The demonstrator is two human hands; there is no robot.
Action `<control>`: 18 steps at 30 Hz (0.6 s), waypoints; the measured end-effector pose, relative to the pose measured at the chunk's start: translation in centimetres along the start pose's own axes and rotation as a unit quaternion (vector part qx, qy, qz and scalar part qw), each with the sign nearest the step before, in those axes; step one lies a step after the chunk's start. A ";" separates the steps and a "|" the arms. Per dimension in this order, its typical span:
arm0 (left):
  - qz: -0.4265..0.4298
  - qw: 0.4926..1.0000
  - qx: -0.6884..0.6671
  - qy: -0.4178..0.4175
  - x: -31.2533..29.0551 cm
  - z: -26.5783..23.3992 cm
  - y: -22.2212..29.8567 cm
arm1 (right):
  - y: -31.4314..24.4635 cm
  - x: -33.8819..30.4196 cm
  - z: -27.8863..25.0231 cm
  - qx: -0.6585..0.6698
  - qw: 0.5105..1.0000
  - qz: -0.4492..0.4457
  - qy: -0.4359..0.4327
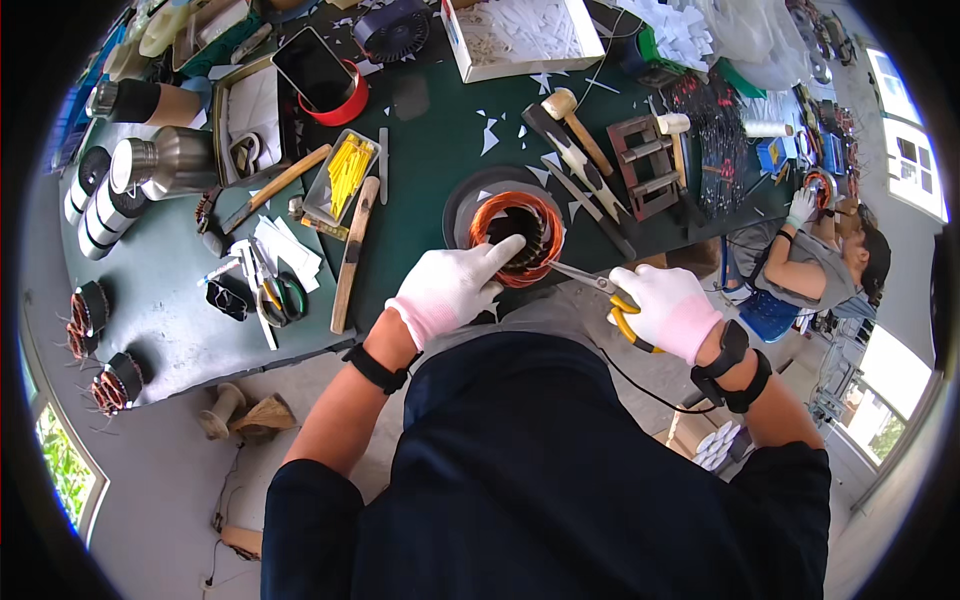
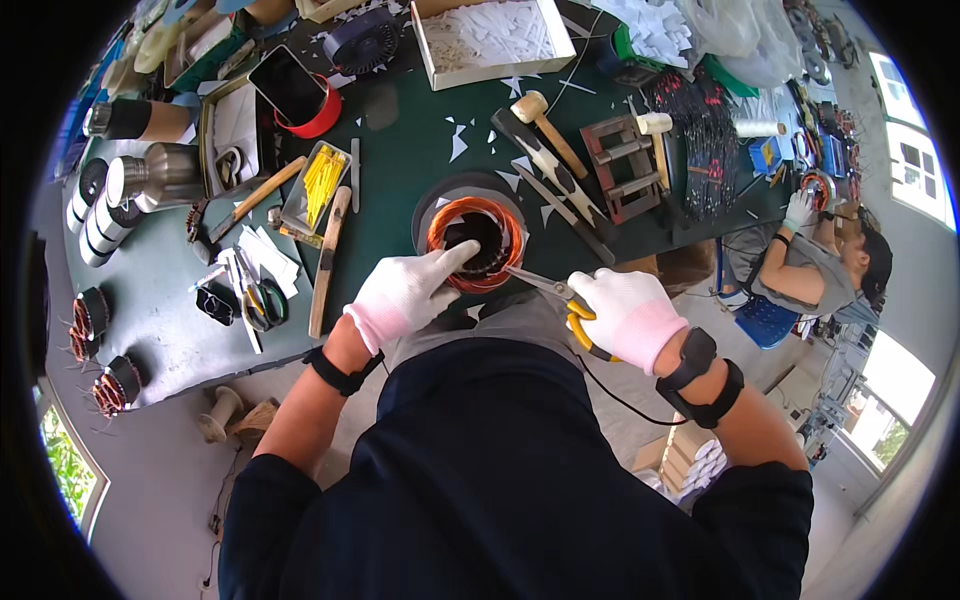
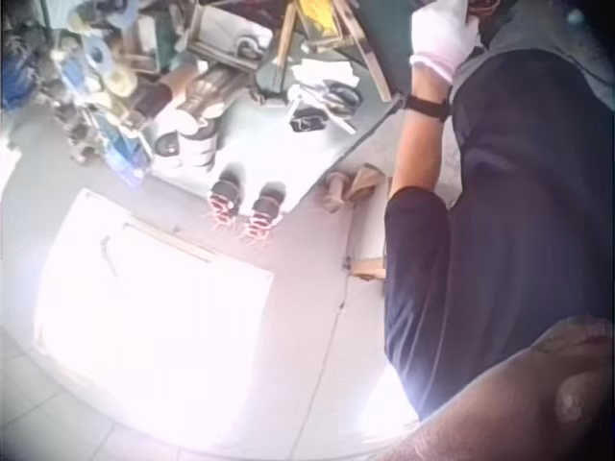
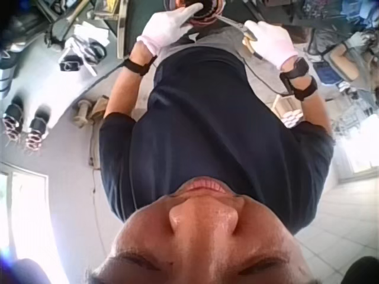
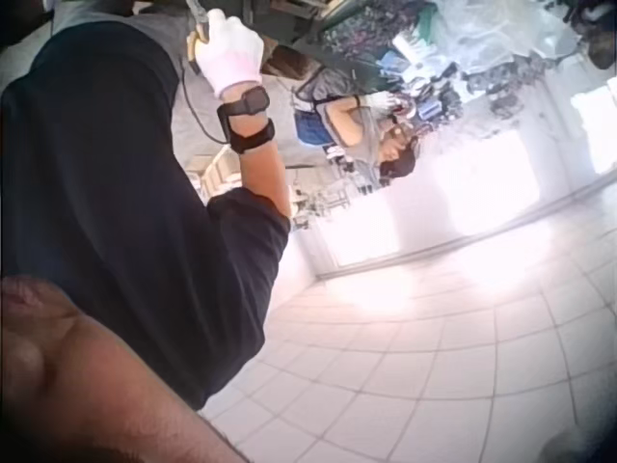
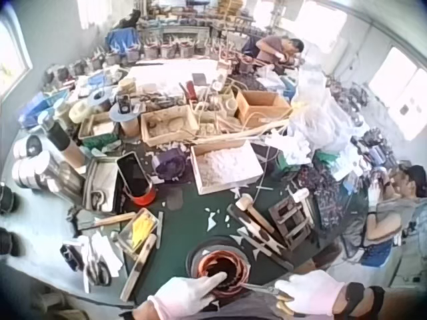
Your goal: Assembling electric motor stator windings by cutting insulation and tying wires.
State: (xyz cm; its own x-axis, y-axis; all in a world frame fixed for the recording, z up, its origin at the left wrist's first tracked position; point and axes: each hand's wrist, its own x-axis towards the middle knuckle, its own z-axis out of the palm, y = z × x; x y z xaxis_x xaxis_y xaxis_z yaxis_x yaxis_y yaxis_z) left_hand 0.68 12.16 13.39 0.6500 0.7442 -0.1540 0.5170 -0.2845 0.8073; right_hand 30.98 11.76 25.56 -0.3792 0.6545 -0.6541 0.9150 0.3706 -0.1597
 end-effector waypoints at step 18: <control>-0.037 0.990 -0.095 0.097 -0.3 4.3 0.2 | -0.9 3.7 -0.9 -0.036 0.995 -0.085 -0.029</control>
State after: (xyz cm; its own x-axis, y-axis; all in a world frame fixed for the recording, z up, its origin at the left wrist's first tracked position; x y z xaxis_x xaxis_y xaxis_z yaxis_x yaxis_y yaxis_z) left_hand 3.00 9.33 11.18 0.4859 0.8658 -0.1193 0.4338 -0.1204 0.8929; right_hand 28.57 14.45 23.92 -0.5173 0.5399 -0.6640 0.8251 0.5206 -0.2195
